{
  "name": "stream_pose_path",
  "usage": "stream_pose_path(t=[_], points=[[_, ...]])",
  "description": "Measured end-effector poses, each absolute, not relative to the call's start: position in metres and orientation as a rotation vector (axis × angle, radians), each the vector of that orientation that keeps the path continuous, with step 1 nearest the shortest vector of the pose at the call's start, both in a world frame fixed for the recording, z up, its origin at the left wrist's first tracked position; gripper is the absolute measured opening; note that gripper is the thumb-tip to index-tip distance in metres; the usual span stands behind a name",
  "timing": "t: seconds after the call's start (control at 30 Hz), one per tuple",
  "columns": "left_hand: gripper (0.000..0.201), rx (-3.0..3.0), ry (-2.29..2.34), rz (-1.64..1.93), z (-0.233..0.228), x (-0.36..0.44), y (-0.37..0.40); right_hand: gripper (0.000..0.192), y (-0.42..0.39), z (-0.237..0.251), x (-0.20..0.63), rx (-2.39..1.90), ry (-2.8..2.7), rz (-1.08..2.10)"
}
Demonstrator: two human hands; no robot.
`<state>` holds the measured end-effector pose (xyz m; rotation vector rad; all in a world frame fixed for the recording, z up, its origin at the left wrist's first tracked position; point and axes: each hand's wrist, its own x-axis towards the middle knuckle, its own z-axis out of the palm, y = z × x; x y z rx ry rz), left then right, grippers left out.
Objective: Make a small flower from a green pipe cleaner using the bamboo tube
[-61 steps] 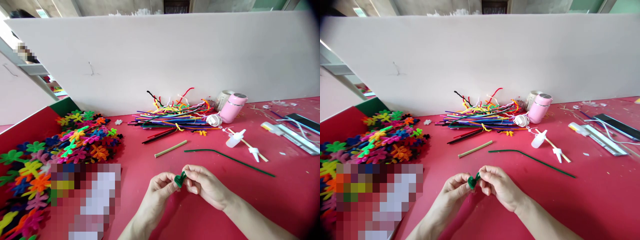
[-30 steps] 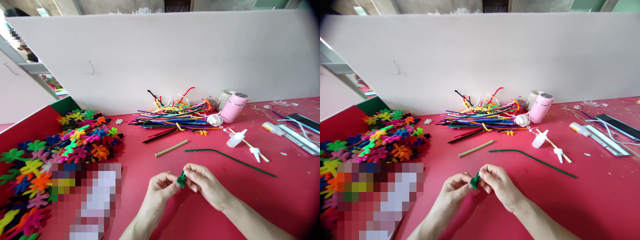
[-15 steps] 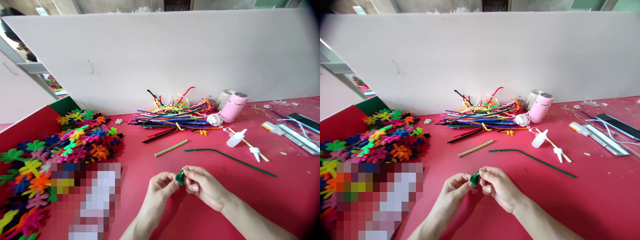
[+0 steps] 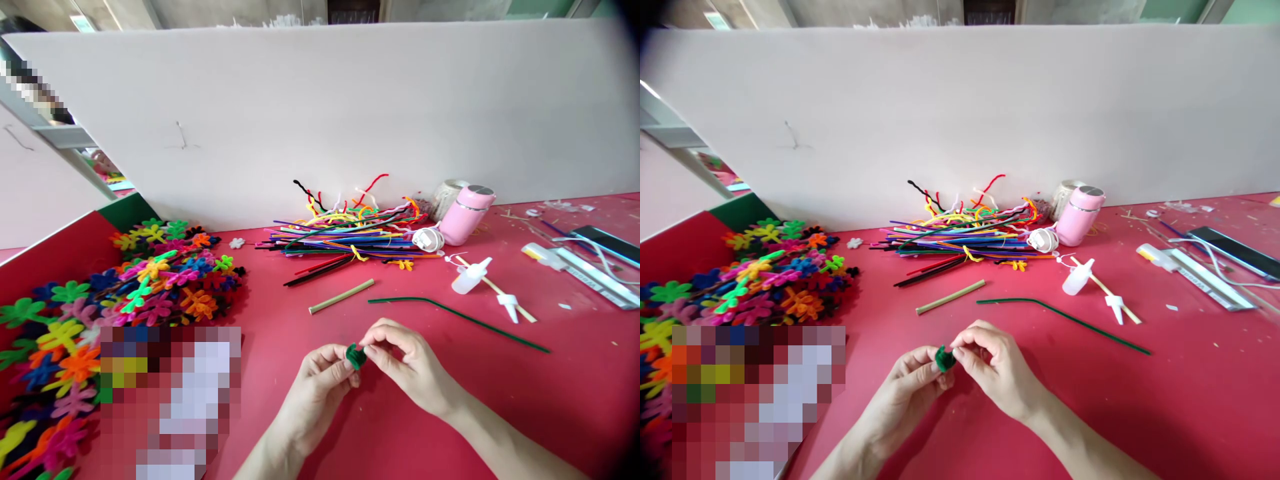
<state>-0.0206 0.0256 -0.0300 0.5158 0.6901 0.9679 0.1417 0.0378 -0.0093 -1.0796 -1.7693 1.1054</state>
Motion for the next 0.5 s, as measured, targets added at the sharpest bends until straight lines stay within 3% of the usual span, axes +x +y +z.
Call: stream_pose_path(t=[0.5], points=[[0.004,0.554,0.709,1.075,-0.0276,-0.0171,0.0223,0.01,0.0306,-0.0174,0.1343,-1.103,-1.811,0.682]])
